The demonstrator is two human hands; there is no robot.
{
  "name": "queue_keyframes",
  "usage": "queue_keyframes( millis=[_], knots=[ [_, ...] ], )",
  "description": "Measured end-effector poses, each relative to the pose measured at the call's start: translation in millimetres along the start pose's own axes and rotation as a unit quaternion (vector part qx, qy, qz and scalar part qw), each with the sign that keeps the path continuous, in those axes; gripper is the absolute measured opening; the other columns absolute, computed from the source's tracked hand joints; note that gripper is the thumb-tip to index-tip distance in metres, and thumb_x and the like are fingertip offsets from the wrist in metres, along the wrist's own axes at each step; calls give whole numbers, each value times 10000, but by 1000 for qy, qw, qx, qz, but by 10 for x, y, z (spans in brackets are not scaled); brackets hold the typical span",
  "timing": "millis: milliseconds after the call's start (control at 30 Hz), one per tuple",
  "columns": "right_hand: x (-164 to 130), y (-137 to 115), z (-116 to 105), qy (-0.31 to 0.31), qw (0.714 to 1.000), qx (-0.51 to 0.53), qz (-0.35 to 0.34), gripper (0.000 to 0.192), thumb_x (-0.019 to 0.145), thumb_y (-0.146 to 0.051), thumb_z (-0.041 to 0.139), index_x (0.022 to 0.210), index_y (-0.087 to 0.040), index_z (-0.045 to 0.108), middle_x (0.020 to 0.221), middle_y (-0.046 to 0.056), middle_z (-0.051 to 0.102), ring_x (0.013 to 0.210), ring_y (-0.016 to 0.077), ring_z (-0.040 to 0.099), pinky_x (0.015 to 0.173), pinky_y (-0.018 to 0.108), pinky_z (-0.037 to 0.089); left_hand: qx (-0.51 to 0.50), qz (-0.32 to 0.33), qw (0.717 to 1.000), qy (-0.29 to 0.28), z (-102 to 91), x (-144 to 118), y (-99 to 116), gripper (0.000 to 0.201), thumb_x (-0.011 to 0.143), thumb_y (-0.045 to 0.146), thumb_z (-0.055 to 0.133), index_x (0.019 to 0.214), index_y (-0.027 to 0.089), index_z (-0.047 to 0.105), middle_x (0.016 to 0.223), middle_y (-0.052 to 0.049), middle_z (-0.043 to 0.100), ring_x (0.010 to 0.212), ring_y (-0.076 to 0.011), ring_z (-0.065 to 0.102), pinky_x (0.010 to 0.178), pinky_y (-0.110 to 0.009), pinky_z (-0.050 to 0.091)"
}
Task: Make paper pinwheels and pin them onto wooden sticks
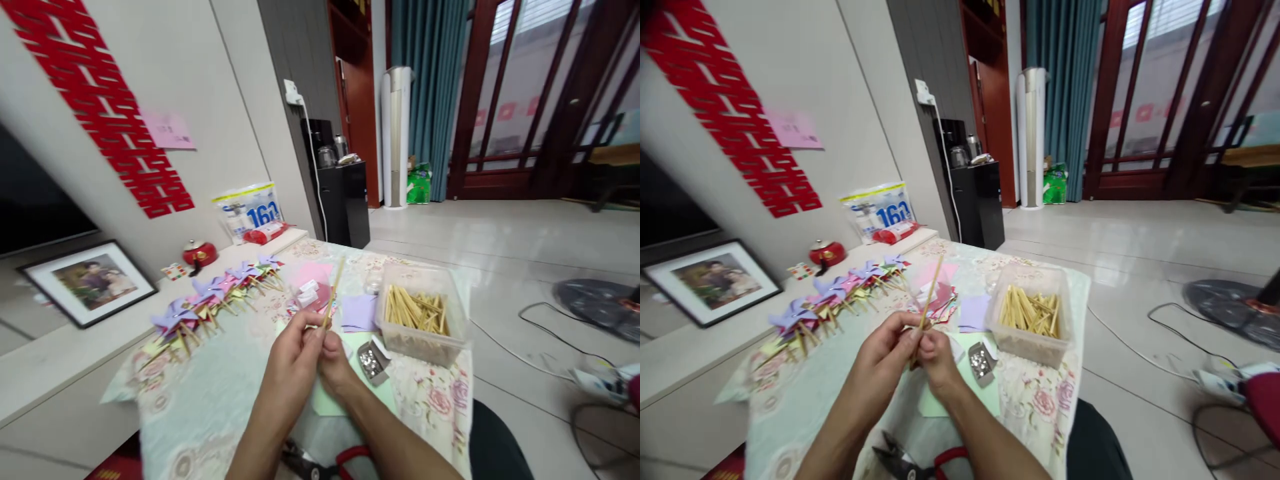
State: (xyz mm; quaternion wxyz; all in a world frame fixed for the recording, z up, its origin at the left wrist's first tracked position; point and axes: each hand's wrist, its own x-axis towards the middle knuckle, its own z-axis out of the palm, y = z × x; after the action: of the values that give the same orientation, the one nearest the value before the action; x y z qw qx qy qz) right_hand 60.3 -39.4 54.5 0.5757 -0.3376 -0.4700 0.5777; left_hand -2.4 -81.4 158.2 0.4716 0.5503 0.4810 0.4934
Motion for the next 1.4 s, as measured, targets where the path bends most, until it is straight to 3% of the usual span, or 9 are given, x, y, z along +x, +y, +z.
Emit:
queue_keyframes(
  millis=[133, 200, 333, 467, 633, 767, 867, 1100, 1400],
  knots=[
    [21, -38, -109, 60, 978, 191, 63, 261, 647, -337, 771, 769, -192, 592, 632, -37, 594, 549, 122, 519, 533, 230, 434, -195, -16, 967, 163, -284, -135, -316, 378, 638, 350, 828, 920, 150, 675, 816, -27, 667, 543, -75, 516, 495, -197, 387],
    [44, -84, -173, 107, 954, 268, 85, 326, 550, -249, 840, 801, -192, 639, 694, -24, 650, 595, 131, 561, 554, 224, 454, -232, -42, 953, 190, -359, -127, -475, 486, 626, 383, 844, 1011, 144, 670, 808, -13, 640, 465, -37, 422, 405, -172, 250],
    [60, -207, -238, 83, 945, 308, 79, 283, 537, -190, 855, 754, -199, 673, 707, -17, 669, 577, 124, 550, 535, 226, 449, -265, -79, 942, 188, -388, -95, -795, 615, 686, 474, 816, 1177, 146, 644, 652, 64, 522, 402, -14, 309, 403, -171, 177],
    [17, -281, -222, 3, 954, 291, 73, 230, 561, -229, 858, 679, -206, 662, 577, -38, 554, 501, 112, 451, 483, 235, 382, -293, -74, 939, 166, -336, -109, -1008, 455, 697, 439, 821, 1004, 126, 698, 662, 35, 556, 474, -56, 466, 487, -201, 362],
    [-20, -272, -214, -24, 967, 242, 77, 252, 582, -299, 866, 730, -208, 683, 556, -36, 518, 482, 117, 406, 496, 263, 366, -317, -114, 925, 175, -306, -140, -987, 371, 615, 375, 869, 817, 136, 670, 706, -8, 618, 550, -92, 544, 528, -215, 408],
    [-46, -271, -211, -25, 975, 205, 86, 293, 556, -324, 893, 749, -205, 709, 578, -18, 573, 486, 120, 433, 526, 273, 387, -301, -128, 930, 166, -312, -195, -919, 493, 653, 446, 842, 1018, 155, 685, 732, 12, 611, 452, -29, 386, 430, -172, 232],
    [-79, -276, -203, -36, 981, 174, 76, 298, 557, -358, 910, 749, -211, 737, 606, -3, 607, 515, 137, 480, 538, 279, 397, -296, -111, 937, 147, -322, -240, -923, 594, 712, 501, 801, 1190, 174, 671, 687, 38, 552, 451, -28, 349, 433, -172, 222],
    [-157, -314, -248, -121, 990, 16, -76, 82, 779, -331, 801, 767, -252, 780, 769, 48, 690, 730, 217, 612, 693, 345, 476, -296, -93, 944, 111, -290, -259, -950, 371, 719, 436, 809, 954, 154, 752, 617, 13, 571, 542, -88, 460, 517, -198, 362],
    [-182, -440, -279, -89, 943, -147, -286, 164, 912, -172, 648, 940, -277, 771, 783, 44, 680, 782, 224, 630, 743, 378, 485, -202, -73, 970, 117, -274, -304, -1060, 342, 765, 460, 751, 894, 143, 738, 533, 29, 540, 476, -69, 392, 459, -190, 291]
  ],
)
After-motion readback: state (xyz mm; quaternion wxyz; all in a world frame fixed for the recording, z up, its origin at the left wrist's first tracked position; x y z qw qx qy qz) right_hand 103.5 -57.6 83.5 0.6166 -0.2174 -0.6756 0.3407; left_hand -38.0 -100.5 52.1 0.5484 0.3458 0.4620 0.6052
